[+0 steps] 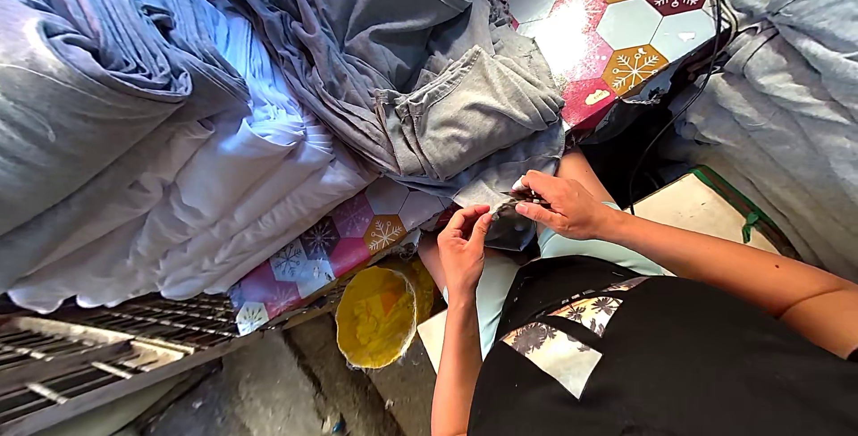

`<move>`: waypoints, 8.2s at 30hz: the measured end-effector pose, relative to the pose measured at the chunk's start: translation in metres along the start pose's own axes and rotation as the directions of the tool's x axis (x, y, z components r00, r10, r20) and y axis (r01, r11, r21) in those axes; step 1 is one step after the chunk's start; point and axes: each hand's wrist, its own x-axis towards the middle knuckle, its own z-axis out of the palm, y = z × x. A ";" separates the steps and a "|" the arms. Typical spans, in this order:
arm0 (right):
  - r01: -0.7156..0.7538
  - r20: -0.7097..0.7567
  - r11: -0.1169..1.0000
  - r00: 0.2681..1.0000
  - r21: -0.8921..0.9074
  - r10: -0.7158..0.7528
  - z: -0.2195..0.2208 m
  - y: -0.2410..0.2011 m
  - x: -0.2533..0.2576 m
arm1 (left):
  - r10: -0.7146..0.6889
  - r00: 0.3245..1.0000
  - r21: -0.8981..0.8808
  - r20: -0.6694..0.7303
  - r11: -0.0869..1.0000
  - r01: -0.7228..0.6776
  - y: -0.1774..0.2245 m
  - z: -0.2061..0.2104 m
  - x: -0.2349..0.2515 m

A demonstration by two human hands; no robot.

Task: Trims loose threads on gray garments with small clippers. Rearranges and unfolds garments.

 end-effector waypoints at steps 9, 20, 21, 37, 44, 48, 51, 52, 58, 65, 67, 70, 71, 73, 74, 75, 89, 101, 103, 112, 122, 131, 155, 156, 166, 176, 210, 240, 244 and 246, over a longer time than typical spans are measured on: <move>0.112 0.114 0.989 0.986 0.097 -0.123 -0.008 0.016 0.011 | 0.312 0.944 0.527 0.109 0.787 -0.321 -0.011 -0.001 0.003; 0.392 0.283 0.916 0.891 -0.082 -0.356 -0.016 0.024 0.036 | 0.437 0.885 0.546 0.161 0.708 -0.449 -0.019 0.004 0.005; 0.390 0.290 0.918 0.889 -0.079 -0.353 -0.017 0.025 0.036 | 0.434 0.885 0.543 0.166 0.709 -0.450 -0.019 0.004 0.005; -0.322 0.273 0.719 0.943 0.616 0.189 0.016 0.022 0.015 | 0.185 0.933 0.776 -0.310 0.616 0.136 -0.013 -0.040 0.004; -0.467 0.295 0.509 0.875 0.724 0.383 0.019 -0.001 0.013 | 0.092 0.986 0.373 -0.136 0.927 -0.035 -0.023 -0.029 -0.007; -0.261 0.219 0.824 0.961 0.503 0.171 0.017 0.011 0.011 | 0.096 0.983 -0.024 0.157 0.995 -0.094 -0.021 -0.013 -0.013; 0.054 -0.042 0.977 0.997 -0.208 -0.064 0.005 0.024 0.007 | 0.322 0.940 0.380 0.115 0.860 -0.341 -0.021 -0.020 -0.016; 0.068 -0.118 0.938 0.986 -0.340 -0.114 0.002 0.027 0.005 | 0.408 0.907 0.533 0.107 0.746 -0.398 -0.023 -0.022 -0.017; 0.163 -0.287 0.842 0.892 -0.515 -0.348 0.003 0.041 -0.029 | 0.236 0.890 0.667 -0.389 0.739 0.096 -0.041 -0.016 -0.019; 0.271 -0.148 0.800 0.902 -0.534 -0.405 0.015 0.075 -0.067 | -0.644 0.764 -0.818 -0.033 0.457 0.350 -0.024 0.020 -0.024; 0.316 -0.107 0.784 0.895 -0.535 -0.433 0.016 0.077 -0.072 | -0.596 0.802 -0.805 -0.051 0.500 0.320 -0.028 0.024 -0.025; 0.322 -0.025 0.812 0.924 -0.487 -0.381 0.014 0.075 -0.078 | -0.574 0.816 -0.661 -0.070 0.639 0.394 -0.037 0.028 -0.024; 0.258 0.015 0.860 0.960 -0.441 -0.280 0.012 0.073 -0.079 | -0.592 0.803 -0.614 -0.077 0.662 0.429 -0.036 0.029 -0.024; 0.010 0.094 0.962 0.995 -0.274 0.016 0.003 0.062 -0.076 | -0.611 0.788 -0.573 -0.075 0.674 0.467 -0.030 0.029 -0.026; -0.073 0.068 0.982 0.994 -0.177 0.087 0.001 0.056 -0.072 | -0.608 0.791 -0.567 -0.075 0.678 0.467 -0.027 0.028 -0.028; -0.096 0.011 0.991 0.995 -0.089 0.097 0.003 0.049 -0.068 | -0.598 0.798 -0.563 -0.077 0.686 0.460 -0.025 0.028 -0.032; -0.222 0.152 0.933 0.971 0.284 0.185 0.039 0.010 -0.024 | -0.427 0.890 -0.489 -0.162 0.818 0.303 -0.017 0.035 -0.055; 0.017 0.157 0.993 0.988 -0.119 0.002 0.026 -0.003 -0.024 | 0.093 0.990 0.121 -0.104 0.989 -0.081 -0.039 0.028 -0.063; -0.021 0.222 0.975 0.972 -0.223 0.072 0.017 -0.017 -0.024 | 0.113 0.994 0.300 -0.008 0.948 -0.106 -0.037 0.027 -0.065; 0.082 0.223 0.994 0.973 -0.068 -0.065 0.032 -0.043 -0.053 | -0.267 0.963 -0.248 -0.026 0.935 0.253 -0.022 0.031 -0.064; -0.516 0.538 0.655 0.820 0.551 0.194 0.028 -0.008 -0.070 | -0.094 0.992 -0.215 -0.084 0.974 0.074 -0.029 0.023 -0.069; -0.803 0.704 0.429 0.581 0.413 0.409 0.022 -0.030 -0.032 | 0.022 0.991 -0.089 -0.130 0.995 -0.034 -0.032 0.022 -0.068; -0.877 0.760 0.293 0.478 0.382 0.440 0.026 -0.028 -0.008 | 0.034 0.993 -0.005 -0.110 0.999 -0.034 -0.033 0.016 -0.068; -0.879 0.755 0.287 0.475 0.381 0.452 0.026 -0.028 -0.006 | 0.035 0.994 -0.002 -0.108 0.999 -0.036 -0.033 0.016 -0.068; -0.839 0.723 0.263 0.544 0.476 0.426 0.043 -0.020 -0.011 | 0.058 0.993 0.061 -0.101 0.997 -0.052 -0.035 0.017 -0.065; -0.285 0.192 0.907 0.953 0.309 0.234 0.058 0.009 -0.020 | -0.095 0.989 -0.172 -0.111 0.982 0.075 -0.038 0.013 -0.052; 0.151 -0.025 0.986 0.988 -0.076 -0.153 0.050 -0.011 -0.025 | -0.475 0.849 -0.674 -0.233 0.708 0.211 0.013 0.010 -0.050; 0.244 -0.211 0.962 0.941 -0.119 -0.265 0.043 -0.003 -0.025 | -0.509 0.836 -0.698 -0.203 0.675 0.241 0.017 0.025 -0.049; 0.339 -0.185 0.927 0.912 -0.161 -0.365 0.040 0.001 -0.023 | -0.510 0.838 -0.684 -0.197 0.684 0.255 0.017 0.025 -0.049; 0.343 -0.177 0.913 0.907 -0.220 -0.383 0.041 -0.001 -0.023 | -0.517 0.836 -0.688 -0.187 0.676 0.264 0.018 0.026 -0.049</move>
